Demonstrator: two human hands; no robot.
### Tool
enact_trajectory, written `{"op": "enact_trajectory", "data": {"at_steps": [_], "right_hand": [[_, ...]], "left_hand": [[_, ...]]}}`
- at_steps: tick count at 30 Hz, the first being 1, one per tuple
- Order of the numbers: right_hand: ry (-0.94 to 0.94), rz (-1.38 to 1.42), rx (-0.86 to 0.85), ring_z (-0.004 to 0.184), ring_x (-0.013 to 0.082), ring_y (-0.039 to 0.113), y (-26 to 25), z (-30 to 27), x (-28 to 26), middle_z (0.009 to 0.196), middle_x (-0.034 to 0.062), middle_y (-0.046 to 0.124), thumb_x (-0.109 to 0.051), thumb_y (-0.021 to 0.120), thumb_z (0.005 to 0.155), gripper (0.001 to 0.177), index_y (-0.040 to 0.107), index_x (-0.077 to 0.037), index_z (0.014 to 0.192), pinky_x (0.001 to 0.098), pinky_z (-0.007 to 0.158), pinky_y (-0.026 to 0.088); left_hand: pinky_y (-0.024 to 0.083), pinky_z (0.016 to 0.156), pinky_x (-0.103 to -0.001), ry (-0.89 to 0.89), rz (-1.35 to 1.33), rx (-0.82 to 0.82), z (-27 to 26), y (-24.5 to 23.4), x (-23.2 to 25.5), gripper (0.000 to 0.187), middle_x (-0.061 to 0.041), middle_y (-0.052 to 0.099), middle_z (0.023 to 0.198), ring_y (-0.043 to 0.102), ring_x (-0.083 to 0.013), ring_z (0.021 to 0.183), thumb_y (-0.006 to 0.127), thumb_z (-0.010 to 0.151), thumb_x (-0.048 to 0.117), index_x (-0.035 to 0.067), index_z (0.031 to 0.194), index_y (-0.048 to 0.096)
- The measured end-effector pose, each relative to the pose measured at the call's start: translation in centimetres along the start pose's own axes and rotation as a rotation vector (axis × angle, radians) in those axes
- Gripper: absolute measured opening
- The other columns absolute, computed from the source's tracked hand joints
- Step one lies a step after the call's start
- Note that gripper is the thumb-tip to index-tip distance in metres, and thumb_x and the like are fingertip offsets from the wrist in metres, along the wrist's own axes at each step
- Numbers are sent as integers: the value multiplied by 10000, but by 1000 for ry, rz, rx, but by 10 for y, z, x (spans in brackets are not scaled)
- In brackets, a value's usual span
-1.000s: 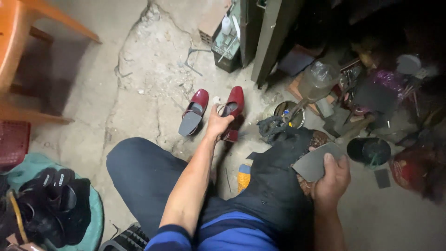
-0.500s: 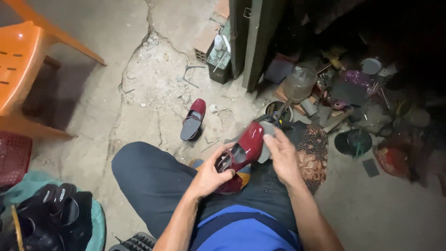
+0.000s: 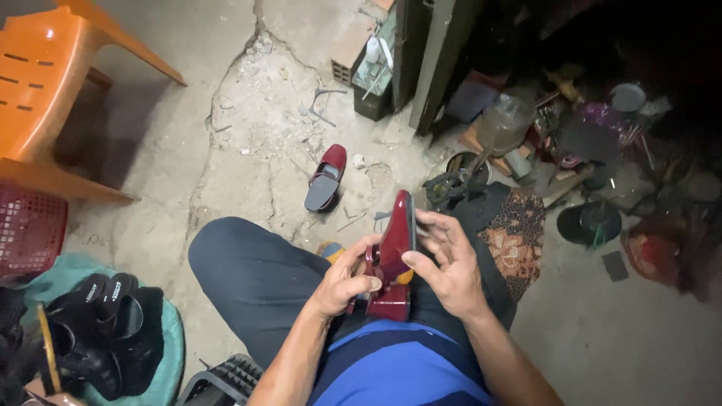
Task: Applying adhesive and trimming a new rubber heel tip on a high-heeled shoe.
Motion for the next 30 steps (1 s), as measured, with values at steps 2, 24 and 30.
{"op": "enact_trajectory", "data": {"at_steps": [2,24,30], "right_hand": [[20,10,-3,1271,262,610,4,-2,0,1427,224,619,-103,844,812,642,533,9,1363,438,1042,531],[-40,-818,-274,1470,346,408,48,-23,-31,1673,122,333,-435,600,959,734,369,-92,1566,482,1082,446],[-426,-915,-313,1423,428,476,67,-41,-85,1632,237,357,-478,799,887,889,387,-54,1552,509,1169,440]], "left_hand": [[520,772,-230,-1,16,8,2,11,21,824,-69,614,1010,623,-114,893,774,687,38,33,1474,531],[398,1145,-366,133,218,186,17,27,84,671,-111,492,1499,481,-201,1360,429,1017,514,78,1526,404],[479,1029,-340,210,252,192,-11,31,134,593,-98,645,1289,598,-184,1177,441,1020,487,34,1381,564]]}}
Point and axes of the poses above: each hand's wrist, its own z-axis towards the middle knuckle, its own y-axis out of the palm, x = y × z, the point moved 10 cm from there along z, towards the middle knuckle
